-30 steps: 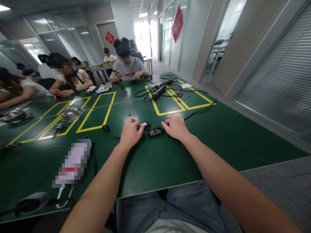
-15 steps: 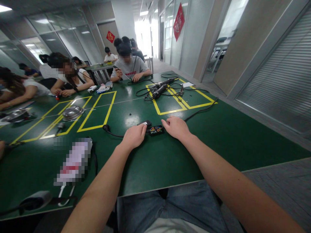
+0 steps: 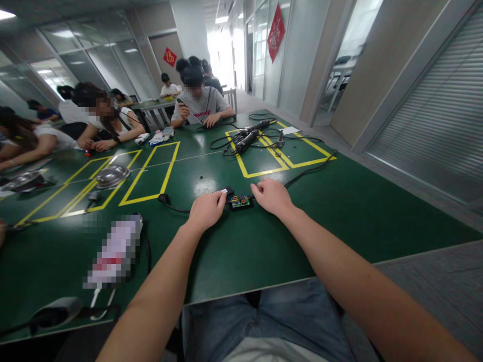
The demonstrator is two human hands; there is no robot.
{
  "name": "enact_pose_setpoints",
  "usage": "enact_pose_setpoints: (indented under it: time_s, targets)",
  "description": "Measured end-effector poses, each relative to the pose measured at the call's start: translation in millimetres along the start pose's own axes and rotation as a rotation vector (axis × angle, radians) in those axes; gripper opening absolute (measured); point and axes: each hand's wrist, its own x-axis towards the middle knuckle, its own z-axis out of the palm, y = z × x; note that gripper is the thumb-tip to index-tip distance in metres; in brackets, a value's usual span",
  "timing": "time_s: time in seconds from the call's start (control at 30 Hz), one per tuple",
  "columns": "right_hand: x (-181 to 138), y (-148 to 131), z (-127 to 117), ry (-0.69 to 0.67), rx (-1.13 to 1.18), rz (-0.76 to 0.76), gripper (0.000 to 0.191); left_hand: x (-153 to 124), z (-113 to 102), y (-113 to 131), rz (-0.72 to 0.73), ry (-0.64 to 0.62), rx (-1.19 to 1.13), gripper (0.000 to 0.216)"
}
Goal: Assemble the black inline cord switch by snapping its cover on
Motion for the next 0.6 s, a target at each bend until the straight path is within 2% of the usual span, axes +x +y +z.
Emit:
enact_pose_setpoints:
  time_s: [0.27, 0.6]
  targets:
    - [1.1, 2.8, 4.5, -0.017, 0.012, -0.011, 0.046, -0.3, 0.2, -0.2, 0.021, -0.032, -0.019, 0.047]
    - [2.5, 2.8, 7.4, -0.019, 0.009, -0.027, 0.047, 1.1, 3.1, -0.7, 0.024, 0.000, -0.056, 0.046]
